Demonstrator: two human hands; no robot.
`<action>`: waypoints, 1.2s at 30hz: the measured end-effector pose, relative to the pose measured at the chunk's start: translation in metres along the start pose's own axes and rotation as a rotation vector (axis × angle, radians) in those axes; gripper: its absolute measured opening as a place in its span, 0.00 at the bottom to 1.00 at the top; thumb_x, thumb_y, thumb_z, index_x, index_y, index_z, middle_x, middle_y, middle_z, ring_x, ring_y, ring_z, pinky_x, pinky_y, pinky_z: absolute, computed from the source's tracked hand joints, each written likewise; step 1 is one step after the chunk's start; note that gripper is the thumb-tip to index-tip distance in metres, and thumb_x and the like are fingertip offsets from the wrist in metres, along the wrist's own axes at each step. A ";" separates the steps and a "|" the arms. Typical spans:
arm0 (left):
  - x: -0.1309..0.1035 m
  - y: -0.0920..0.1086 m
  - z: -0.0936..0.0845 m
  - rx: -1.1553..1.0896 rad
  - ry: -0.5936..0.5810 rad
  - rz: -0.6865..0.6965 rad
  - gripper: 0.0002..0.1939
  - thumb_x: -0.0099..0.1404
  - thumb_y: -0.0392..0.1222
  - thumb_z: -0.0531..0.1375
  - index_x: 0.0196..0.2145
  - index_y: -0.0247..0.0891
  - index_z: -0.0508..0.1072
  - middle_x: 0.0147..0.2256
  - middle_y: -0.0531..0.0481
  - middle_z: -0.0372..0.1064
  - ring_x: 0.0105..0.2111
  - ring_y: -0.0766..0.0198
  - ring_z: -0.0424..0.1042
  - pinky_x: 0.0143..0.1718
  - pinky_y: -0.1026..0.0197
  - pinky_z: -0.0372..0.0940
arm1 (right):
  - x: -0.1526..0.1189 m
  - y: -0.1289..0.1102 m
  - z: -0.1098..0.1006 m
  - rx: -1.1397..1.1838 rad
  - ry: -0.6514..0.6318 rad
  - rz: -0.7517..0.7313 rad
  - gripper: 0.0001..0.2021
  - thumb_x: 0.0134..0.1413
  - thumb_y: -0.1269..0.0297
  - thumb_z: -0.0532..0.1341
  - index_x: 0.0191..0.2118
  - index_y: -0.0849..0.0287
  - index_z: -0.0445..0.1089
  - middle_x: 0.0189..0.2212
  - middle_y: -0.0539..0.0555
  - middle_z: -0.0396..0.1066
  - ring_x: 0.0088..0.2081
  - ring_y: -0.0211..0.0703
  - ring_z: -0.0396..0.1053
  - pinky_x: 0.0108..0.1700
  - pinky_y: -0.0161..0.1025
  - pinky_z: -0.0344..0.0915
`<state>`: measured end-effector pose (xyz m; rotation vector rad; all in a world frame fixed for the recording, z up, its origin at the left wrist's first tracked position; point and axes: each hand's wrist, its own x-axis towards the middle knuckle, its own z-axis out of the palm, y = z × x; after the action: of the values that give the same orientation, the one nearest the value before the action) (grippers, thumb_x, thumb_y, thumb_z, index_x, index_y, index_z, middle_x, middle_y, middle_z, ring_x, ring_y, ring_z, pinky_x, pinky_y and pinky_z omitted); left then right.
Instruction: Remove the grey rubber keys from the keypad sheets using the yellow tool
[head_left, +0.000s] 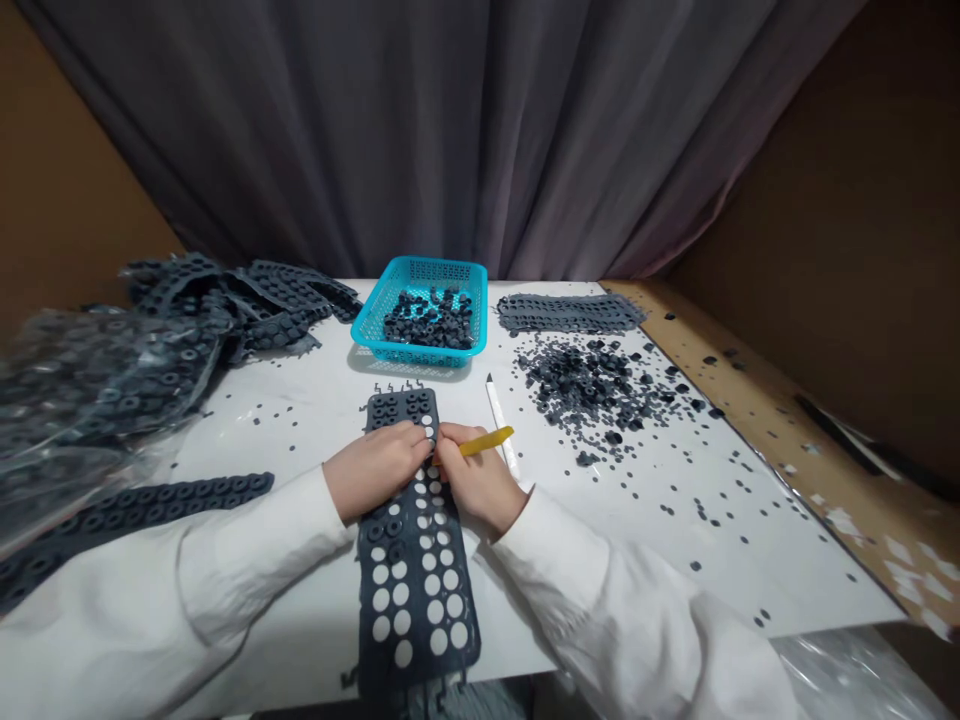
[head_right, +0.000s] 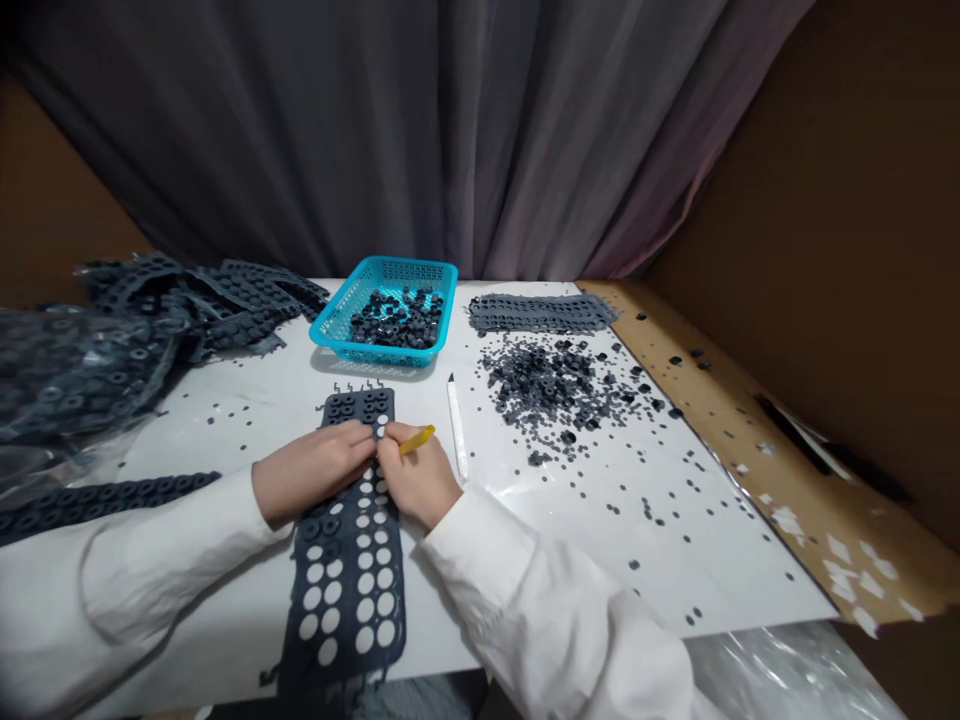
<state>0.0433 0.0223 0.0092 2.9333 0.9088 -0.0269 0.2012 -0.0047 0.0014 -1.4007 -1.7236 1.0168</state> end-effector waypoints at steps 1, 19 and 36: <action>0.000 0.001 0.002 0.049 0.002 0.015 0.10 0.64 0.30 0.47 0.33 0.32 0.68 0.32 0.43 0.66 0.35 0.56 0.65 0.36 0.56 0.63 | 0.000 0.000 0.000 0.008 -0.001 -0.006 0.14 0.50 0.74 0.48 0.16 0.58 0.54 0.15 0.47 0.56 0.22 0.35 0.54 0.26 0.34 0.49; -0.002 -0.012 0.002 -0.348 0.036 -0.094 0.09 0.66 0.36 0.46 0.33 0.34 0.65 0.34 0.45 0.65 0.36 0.59 0.65 0.40 0.57 0.63 | 0.001 0.008 0.001 0.104 -0.018 -0.003 0.13 0.50 0.73 0.49 0.18 0.59 0.57 0.15 0.46 0.57 0.21 0.35 0.55 0.25 0.33 0.49; -0.003 -0.006 -0.003 -0.243 -0.004 -0.070 0.09 0.64 0.35 0.50 0.37 0.35 0.69 0.35 0.44 0.65 0.38 0.57 0.66 0.41 0.55 0.63 | 0.001 0.014 0.004 0.226 -0.015 0.049 0.11 0.50 0.71 0.49 0.20 0.59 0.60 0.15 0.47 0.60 0.21 0.35 0.58 0.24 0.32 0.52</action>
<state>0.0376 0.0259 0.0118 2.6771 0.9416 0.0684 0.2042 -0.0027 -0.0125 -1.2976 -1.5377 1.2109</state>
